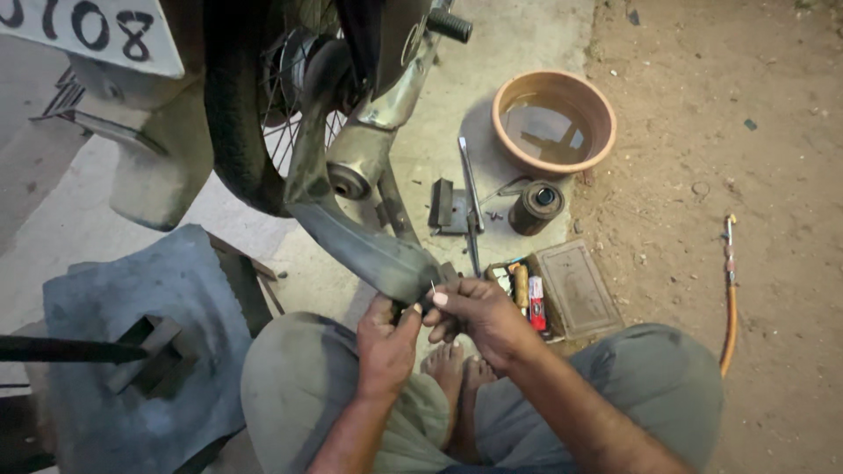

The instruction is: The person uses a file on a metal vehicle component, searches through a small toolbox for parts, and سپس inserts a small wire or pin into a hole on the component.

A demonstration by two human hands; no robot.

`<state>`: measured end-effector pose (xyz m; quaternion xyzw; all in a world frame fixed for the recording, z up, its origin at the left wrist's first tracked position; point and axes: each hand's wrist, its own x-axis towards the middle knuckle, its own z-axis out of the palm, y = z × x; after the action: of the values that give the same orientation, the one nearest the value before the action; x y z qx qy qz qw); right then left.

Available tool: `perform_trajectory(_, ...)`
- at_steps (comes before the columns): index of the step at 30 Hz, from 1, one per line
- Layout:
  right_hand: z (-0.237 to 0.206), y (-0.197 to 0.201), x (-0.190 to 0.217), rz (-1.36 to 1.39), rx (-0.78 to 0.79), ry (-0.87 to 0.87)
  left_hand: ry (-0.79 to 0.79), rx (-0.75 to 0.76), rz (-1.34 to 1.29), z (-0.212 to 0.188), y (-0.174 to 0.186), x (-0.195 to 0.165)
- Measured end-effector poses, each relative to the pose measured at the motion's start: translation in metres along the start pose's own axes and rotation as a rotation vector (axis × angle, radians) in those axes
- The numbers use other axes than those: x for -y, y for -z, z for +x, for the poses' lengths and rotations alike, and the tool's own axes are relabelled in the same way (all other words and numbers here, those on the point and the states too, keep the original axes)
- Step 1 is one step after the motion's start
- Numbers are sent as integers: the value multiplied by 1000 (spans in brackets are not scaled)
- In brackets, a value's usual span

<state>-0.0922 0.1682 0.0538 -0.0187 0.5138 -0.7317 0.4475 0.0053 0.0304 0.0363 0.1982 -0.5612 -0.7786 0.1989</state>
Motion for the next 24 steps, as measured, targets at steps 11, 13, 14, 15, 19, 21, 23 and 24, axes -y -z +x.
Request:
perform_trajectory(11,-5,-2,-17,-150,4,147,29,-74,-109,-2,7,5)
perform_trajectory(13,-6,-2,-18,-145,-3,144,67,-64,-182,-1,8,6)
perform_trajectory(14,-6,-3,-18,-144,-7,142,75,-64,-200,-1,8,7)
perform_trajectory(15,-6,-3,-18,-142,-16,137,80,-65,-217,-1,7,7)
perform_trajectory(19,-6,-3,-20,-167,-46,129,111,-68,-270,-1,6,6)
perform_trajectory(21,-6,-4,-22,-188,-50,148,130,-71,-298,-1,6,4)
perform_trajectory(23,-7,-5,-25,-200,-40,183,136,-73,-321,-1,5,3)
perform_trajectory(24,-8,-5,-26,-202,-38,192,134,-74,-331,-1,4,2)
